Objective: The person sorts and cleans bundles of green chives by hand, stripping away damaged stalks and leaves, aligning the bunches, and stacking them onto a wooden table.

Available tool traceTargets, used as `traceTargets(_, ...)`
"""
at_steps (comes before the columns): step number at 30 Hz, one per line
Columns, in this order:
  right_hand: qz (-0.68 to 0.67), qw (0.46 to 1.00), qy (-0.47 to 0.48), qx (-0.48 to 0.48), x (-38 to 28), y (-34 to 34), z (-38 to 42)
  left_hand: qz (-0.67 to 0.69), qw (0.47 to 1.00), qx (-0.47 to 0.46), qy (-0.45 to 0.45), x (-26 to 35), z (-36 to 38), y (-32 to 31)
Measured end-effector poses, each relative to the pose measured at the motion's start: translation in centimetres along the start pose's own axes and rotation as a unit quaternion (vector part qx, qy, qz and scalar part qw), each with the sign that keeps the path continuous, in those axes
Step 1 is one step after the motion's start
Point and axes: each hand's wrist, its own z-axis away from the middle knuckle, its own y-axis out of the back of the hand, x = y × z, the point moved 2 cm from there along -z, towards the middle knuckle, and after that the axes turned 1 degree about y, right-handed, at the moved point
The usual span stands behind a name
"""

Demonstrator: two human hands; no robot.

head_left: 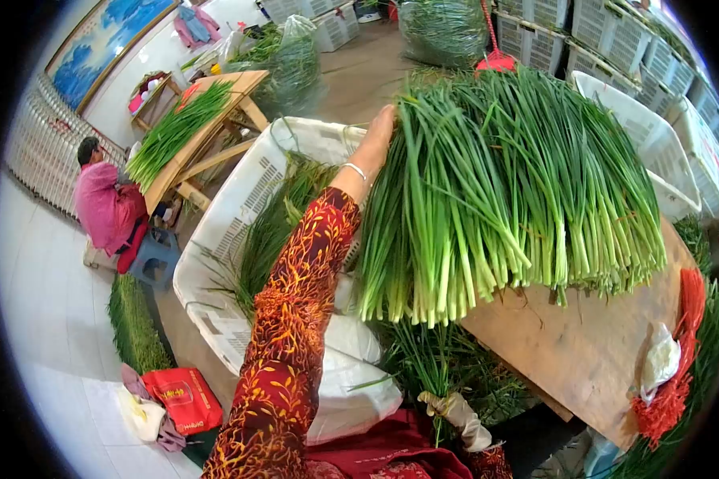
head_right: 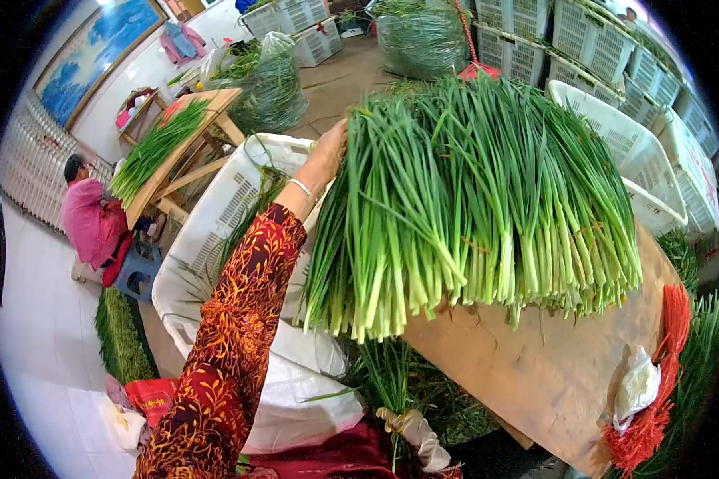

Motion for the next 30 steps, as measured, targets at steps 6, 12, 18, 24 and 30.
traceTargets(6, -0.004, 0.996, 0.086, 0.006, 2.1, 0.4, -0.9, -0.111, 0.992, 0.015, -0.059, 6.3, 15.3, -0.9)
traceTargets(12, 0.043, 0.998, 0.019, 0.042, -0.7, -0.6, 1.1, -0.13, 0.99, 0.041, -0.015, 6.4, 21.5, -3.2)
traceTargets(18, 0.007, 0.997, 0.022, 0.077, -1.4, -0.6, 3.2, -0.07, 0.996, 0.034, 0.053, 8.5, 21.3, -9.8)
traceTargets(24, 0.023, 0.997, 0.012, 0.068, -0.6, -0.2, 2.5, -0.046, 0.997, 0.056, -0.04, 6.0, 19.8, -12.6)
traceTargets(30, 0.04, 0.997, 0.025, 0.062, -1.9, -0.7, 2.6, -0.005, 0.995, 0.082, -0.055, 7.2, 20.5, -14.1)
